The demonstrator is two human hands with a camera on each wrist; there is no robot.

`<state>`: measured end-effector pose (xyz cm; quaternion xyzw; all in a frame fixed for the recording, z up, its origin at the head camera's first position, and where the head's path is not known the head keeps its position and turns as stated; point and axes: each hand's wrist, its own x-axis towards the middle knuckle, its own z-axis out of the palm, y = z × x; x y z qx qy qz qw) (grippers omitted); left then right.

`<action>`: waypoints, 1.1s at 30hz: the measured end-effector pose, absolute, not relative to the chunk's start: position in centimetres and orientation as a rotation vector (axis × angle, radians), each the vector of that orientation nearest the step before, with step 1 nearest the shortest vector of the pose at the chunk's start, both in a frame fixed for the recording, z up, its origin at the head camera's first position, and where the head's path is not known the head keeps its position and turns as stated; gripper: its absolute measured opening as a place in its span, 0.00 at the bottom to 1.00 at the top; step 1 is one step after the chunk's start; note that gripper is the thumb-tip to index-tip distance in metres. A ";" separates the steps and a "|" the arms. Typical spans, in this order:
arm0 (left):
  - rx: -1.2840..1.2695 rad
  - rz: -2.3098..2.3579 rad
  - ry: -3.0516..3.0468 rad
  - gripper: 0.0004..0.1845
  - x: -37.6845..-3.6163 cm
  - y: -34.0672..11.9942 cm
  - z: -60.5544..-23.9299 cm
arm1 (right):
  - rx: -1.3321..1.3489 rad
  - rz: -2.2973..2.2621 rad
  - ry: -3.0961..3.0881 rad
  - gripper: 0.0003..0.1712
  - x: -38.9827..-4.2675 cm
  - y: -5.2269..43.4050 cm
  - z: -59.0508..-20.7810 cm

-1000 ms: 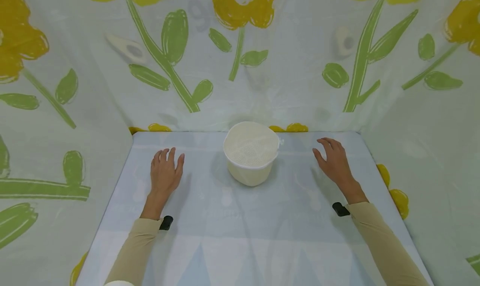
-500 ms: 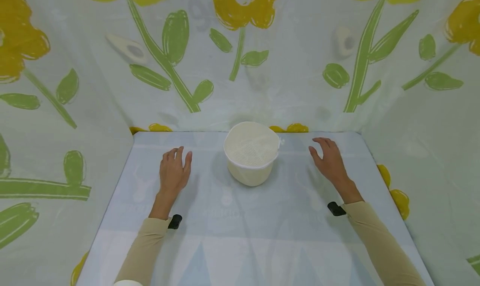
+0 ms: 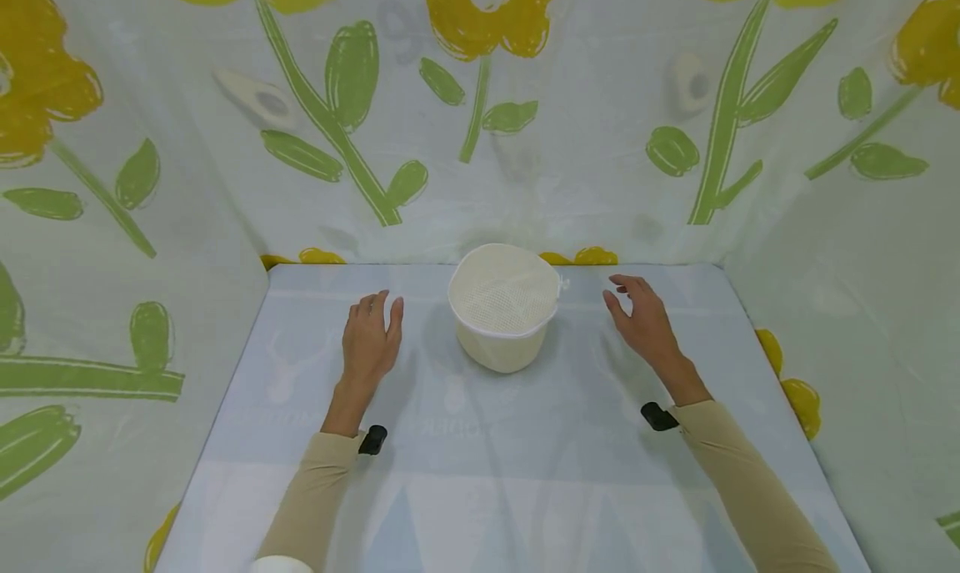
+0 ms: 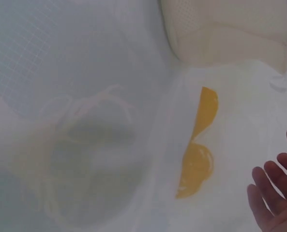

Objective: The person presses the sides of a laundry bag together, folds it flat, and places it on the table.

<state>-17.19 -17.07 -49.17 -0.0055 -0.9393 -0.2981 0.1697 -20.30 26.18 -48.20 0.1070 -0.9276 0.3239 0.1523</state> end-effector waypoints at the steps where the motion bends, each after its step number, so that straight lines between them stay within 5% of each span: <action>1: -0.011 -0.863 -2.668 0.31 -17.2 -16.8 -49.1 | 0.330 0.946 -2.641 0.20 -20.4 26.1 -48.3; 33: -0.042 -1.258 -2.555 0.24 -18.6 -11.4 -48.5 | 0.248 1.277 -2.703 0.26 -21.2 20.7 -47.7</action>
